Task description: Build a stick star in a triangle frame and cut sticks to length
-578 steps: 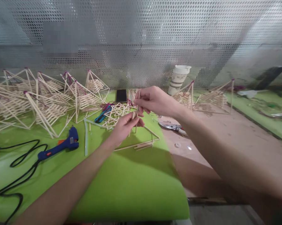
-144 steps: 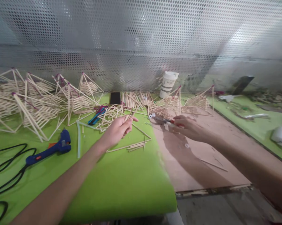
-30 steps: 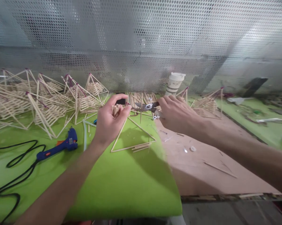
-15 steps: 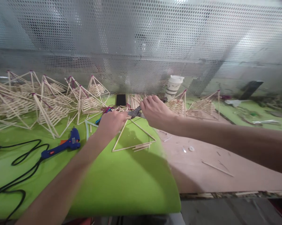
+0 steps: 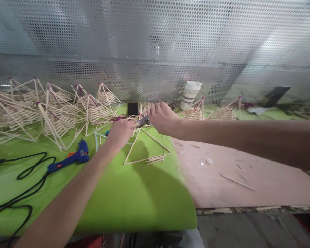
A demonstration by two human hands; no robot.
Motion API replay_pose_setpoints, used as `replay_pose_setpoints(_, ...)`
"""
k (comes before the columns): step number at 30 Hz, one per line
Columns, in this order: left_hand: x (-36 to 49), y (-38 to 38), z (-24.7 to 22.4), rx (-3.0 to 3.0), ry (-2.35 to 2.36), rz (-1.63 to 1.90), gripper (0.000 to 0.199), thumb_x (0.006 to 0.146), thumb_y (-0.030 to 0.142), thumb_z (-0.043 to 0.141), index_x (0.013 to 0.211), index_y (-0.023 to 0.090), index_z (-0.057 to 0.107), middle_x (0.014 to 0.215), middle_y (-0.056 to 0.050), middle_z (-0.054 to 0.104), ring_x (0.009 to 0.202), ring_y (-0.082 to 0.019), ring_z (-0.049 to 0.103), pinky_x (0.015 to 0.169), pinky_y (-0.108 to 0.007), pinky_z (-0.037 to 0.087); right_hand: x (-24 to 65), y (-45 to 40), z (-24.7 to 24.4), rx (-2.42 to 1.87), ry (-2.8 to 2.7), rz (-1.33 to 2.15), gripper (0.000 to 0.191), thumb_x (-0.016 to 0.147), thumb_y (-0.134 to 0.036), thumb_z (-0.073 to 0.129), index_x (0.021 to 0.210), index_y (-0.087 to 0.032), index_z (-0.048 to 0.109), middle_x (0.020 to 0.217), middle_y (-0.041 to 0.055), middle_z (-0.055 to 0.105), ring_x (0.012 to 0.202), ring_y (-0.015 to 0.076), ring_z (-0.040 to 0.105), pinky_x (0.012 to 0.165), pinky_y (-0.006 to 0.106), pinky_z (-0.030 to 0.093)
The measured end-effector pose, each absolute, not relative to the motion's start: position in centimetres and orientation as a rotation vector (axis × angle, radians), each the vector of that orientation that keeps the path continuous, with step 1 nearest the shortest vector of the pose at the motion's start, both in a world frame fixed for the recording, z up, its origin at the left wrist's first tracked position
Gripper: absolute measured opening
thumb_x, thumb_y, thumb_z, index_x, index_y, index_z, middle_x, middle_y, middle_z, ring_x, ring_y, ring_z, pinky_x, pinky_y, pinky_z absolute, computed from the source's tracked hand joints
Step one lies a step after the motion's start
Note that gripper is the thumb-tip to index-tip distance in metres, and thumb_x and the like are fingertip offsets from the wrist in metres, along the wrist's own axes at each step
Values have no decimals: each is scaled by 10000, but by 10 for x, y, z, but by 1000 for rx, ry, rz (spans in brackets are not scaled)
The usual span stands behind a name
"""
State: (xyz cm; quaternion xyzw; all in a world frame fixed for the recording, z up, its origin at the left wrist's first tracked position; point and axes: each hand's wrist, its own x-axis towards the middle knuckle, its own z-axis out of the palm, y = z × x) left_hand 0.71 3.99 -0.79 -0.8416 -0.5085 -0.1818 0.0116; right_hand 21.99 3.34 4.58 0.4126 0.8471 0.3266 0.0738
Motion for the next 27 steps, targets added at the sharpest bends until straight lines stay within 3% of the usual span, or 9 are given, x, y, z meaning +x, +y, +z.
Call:
replay_pose_setpoints(14,6,42,-12,-2626,-1591,-642,314,1066,214,487,975,148,780,608,-34,607,582,-205,640,651,-321,487,214,36,50,1229,2545,927,357,929,-114,406,1182,-124,658,942,172,612,829,318,525,784,439,421)
replay_pose_setpoints(27,8,40,-11,-2622,-1619,-641,323,1069,235,497,926,150,774,591,-42,604,575,-223,617,629,-332,474,213,28,54,1190,2511,936,347,972,-69,338,1184,-50,612,983,203,597,838,304,477,783,429,380)
